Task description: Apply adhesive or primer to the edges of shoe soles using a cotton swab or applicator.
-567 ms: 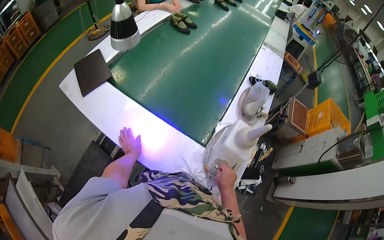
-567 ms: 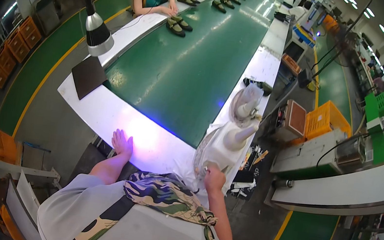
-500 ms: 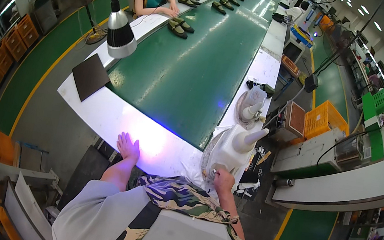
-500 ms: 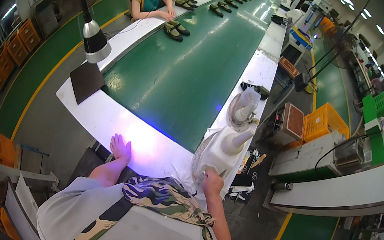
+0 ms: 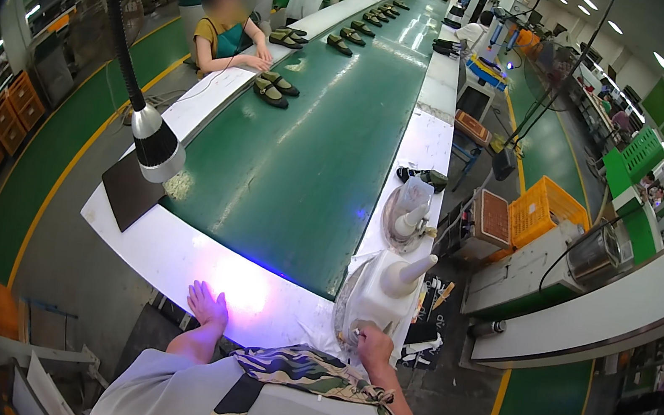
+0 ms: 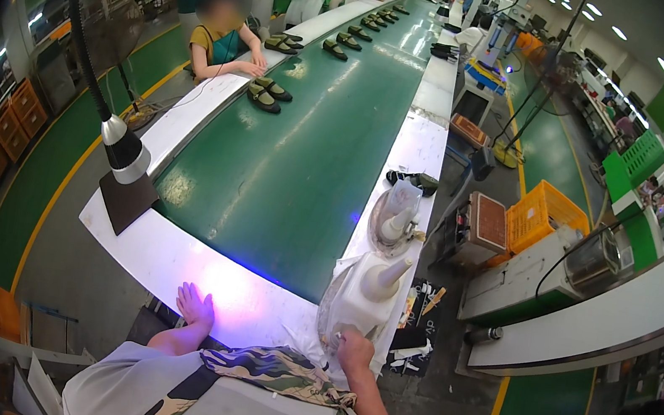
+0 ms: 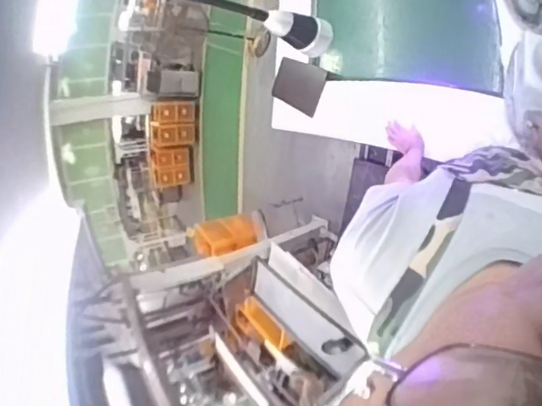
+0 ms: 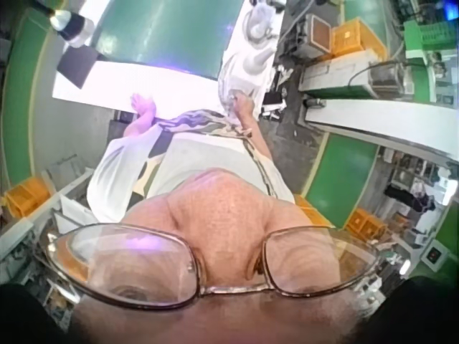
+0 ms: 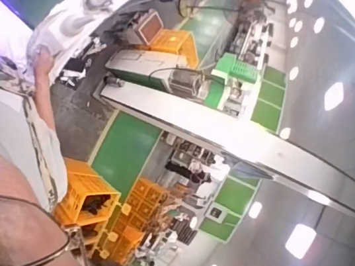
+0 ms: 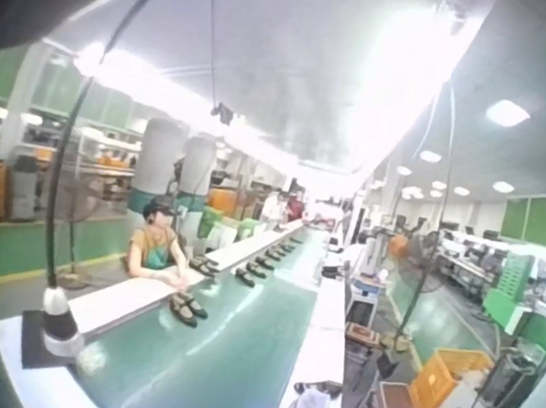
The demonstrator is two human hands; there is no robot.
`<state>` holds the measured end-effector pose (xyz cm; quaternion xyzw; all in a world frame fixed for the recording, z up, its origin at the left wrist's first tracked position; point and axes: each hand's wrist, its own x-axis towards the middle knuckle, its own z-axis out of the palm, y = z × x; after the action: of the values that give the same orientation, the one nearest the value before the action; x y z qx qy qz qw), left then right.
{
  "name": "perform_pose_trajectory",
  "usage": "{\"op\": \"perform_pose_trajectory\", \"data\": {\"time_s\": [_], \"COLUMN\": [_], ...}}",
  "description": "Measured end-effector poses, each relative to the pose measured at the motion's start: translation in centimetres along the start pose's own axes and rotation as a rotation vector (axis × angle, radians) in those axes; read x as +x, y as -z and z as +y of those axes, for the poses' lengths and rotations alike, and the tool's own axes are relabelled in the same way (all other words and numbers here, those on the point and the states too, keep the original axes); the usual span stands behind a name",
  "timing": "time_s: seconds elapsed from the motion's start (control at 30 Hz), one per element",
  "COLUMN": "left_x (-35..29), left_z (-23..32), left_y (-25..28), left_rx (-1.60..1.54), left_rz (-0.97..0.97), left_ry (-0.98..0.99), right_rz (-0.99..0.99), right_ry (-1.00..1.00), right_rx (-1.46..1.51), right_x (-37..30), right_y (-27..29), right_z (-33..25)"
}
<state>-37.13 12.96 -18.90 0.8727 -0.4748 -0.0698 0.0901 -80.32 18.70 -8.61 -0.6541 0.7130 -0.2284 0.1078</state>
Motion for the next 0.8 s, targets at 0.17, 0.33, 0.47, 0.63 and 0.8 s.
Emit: {"op": "perform_pose_trajectory", "data": {"time_s": [0.17, 0.33, 0.47, 0.63, 0.8], "left_x": [0.15, 0.08, 0.1, 0.04, -0.02], "left_z": [-0.22, -0.22, -0.11, -0.32, -0.3], "left_y": [-0.09, -0.09, -0.22, -0.33, -0.29], "left_rx": [0.004, -0.003, -0.007, 0.009, 0.0], "left_rz": [0.018, 0.005, 0.011, 0.012, 0.021], "left_ry": [-0.005, 0.001, -0.007, -0.004, -0.015], "right_rz": [0.021, 0.013, -0.011, -0.011, -0.005], "right_ry": [0.026, 0.037, 0.019, 0.044, 0.052], "right_rx": [0.012, 0.015, 0.011, 0.023, 0.032], "right_x": [0.01, 0.01, -0.01, 0.08, -0.04], "right_y": [-0.34, -0.32, -0.04, 0.05, -0.17], "right_z": [0.17, 0.23, 0.08, 0.04, 0.32]}}
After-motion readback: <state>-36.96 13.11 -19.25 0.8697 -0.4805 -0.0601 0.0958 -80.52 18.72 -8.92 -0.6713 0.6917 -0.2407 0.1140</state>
